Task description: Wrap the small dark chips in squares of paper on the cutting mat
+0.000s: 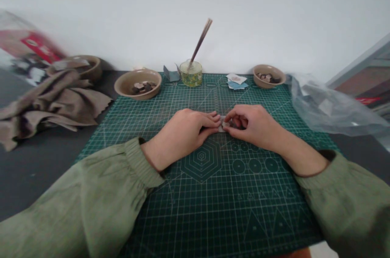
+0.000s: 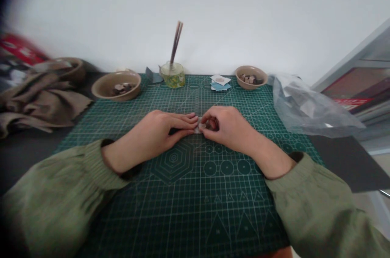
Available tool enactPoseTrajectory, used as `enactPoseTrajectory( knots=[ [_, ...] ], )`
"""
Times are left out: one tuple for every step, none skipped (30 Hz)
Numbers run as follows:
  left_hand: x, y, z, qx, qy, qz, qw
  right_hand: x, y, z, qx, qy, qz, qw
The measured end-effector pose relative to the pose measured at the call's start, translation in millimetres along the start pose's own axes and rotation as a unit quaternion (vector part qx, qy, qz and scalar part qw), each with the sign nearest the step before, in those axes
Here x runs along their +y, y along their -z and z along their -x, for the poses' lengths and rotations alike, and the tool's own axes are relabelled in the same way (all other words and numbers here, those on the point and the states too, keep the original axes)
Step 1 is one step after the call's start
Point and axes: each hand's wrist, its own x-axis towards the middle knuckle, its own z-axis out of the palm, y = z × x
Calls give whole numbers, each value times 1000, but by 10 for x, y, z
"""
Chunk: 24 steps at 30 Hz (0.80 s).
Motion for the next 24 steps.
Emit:
enactPoseTrajectory(
  knots=[
    [9,5,3,-1,0,-2,1000,-18,8,2,-2,-13,-29,999],
    [21,11,6,-1,1,-6,1000,-36,19,6,3,-33,-61,998],
    [38,18,8,5,3,-10,1000,-54,32,10,13,-55,-95,994],
    [59,24,7,16,6,-13,1000,-69,45,13,25,-75,-133,988],
    [82,31,5,32,10,-11,999,-82,56,15,38,-91,-174,980],
    [106,37,0,55,12,0,998,-92,64,16,47,-101,-215,970],
    [130,42,-6,82,12,17,996,-98,69,15,51,-105,-257,959],
    [152,46,-13,107,9,40,993,-102,71,13,50,-105,-296,948],
    [172,49,-20,130,5,64,989,-103,70,11,45,-100,-329,938],
    [188,51,-26,149,0,86,985,-101,69,11,38,-92,-357,929],
    [201,52,-31,165,-4,104,981,-97,69,12,29,-84,-379,921],
    [210,53,-34,176,-8,117,977,-91,69,14,19,-75,-393,916],
    [216,53,-36,185,-10,127,975,-84,71,18,11,-68,-402,913],
    [221,53,-35,191,-12,135,972,-77,74,23,4,-63,-406,912],
    [225,53,-34,197,-14,141,970,-71,78,27,-5,-60,-407,911],
    [229,55,-31,202,-15,146,968,-67,83,32,-12,-57,-408,911],
    [234,57,-28,205,-17,150,967,-64,87,35,-19,-55,-411,910],
    [240,59,-25,208,-20,152,966,-62,92,38,-25,-53,-415,908],
    [248,63,-22,211,-23,154,965,-62,96,40,-28,-52,-420,905],
    [257,66,-20,214,-26,156,964,-63,100,41,-29,-52,-425,903],
    [267,70,-19,218,-30,159,962,-64,104,42,-29,-54,-429,901],
    [276,74,-18,223,-35,162,961,-65,107,42,-29,-55,-432,900],
    [285,77,-18,229,-40,166,958,-65,111,42,-30,-56,-435,898],
    [293,80,-18,234,-44,170,956,-64,114,41,-33,-55,-440,896]
  ],
)
